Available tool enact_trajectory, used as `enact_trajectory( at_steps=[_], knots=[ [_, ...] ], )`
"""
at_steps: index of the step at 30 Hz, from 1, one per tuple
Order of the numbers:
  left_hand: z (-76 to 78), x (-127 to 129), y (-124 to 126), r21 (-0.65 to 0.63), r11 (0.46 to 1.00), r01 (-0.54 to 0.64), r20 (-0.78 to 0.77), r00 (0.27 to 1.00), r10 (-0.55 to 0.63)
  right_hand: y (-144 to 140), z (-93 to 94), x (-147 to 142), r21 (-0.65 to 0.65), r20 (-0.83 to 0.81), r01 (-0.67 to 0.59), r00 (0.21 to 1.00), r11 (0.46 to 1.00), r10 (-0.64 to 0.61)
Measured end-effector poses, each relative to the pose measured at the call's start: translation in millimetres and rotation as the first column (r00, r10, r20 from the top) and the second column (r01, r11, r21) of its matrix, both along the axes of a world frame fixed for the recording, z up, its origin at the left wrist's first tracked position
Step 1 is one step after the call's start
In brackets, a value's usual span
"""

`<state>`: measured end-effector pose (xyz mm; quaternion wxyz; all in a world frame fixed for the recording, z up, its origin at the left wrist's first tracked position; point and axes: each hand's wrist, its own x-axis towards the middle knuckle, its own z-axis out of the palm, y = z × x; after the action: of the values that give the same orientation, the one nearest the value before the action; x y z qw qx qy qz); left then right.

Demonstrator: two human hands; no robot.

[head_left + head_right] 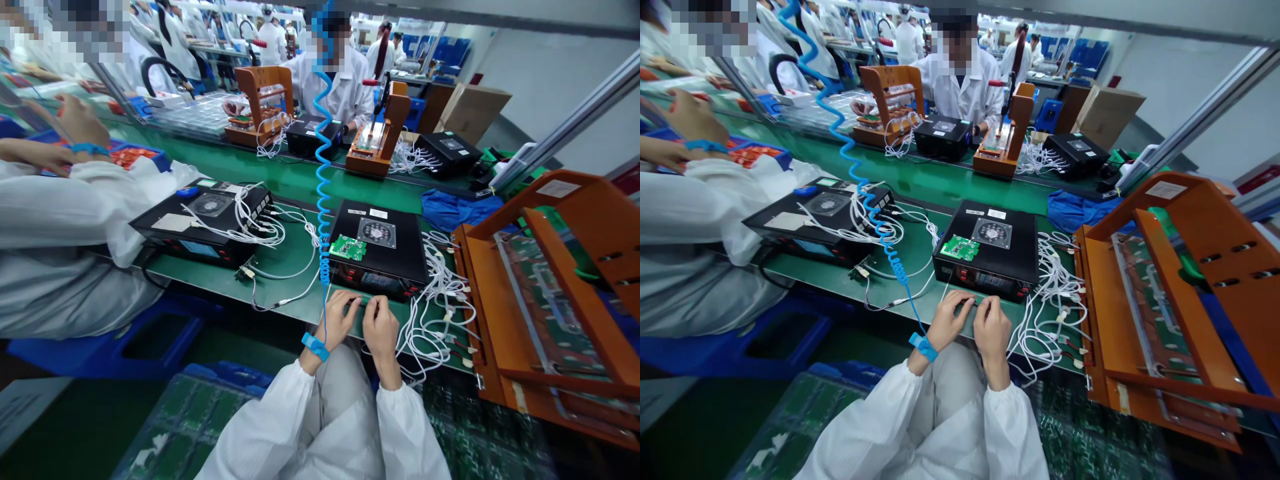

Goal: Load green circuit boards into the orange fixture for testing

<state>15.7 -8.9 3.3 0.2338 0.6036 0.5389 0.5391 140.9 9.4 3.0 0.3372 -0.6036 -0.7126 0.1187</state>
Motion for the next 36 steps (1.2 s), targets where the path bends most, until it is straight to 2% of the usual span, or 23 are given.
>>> enact_trajectory(
  at_steps=[23,36],
  knots=[
    [3.1,0.5,-0.3,-0.043,0.999,-0.004,0.028,1.000,0.005,-1.5,3.1,-1.0,0.004,-0.012,-0.011,1.000,1.000,0.011],
    [-2.0,0.9,-0.2,-0.041,0.999,-0.014,0.042,0.999,0.016,0.4,-2.3,0.5,0.062,0.087,-0.044,0.995,0.997,0.038]
  ],
)
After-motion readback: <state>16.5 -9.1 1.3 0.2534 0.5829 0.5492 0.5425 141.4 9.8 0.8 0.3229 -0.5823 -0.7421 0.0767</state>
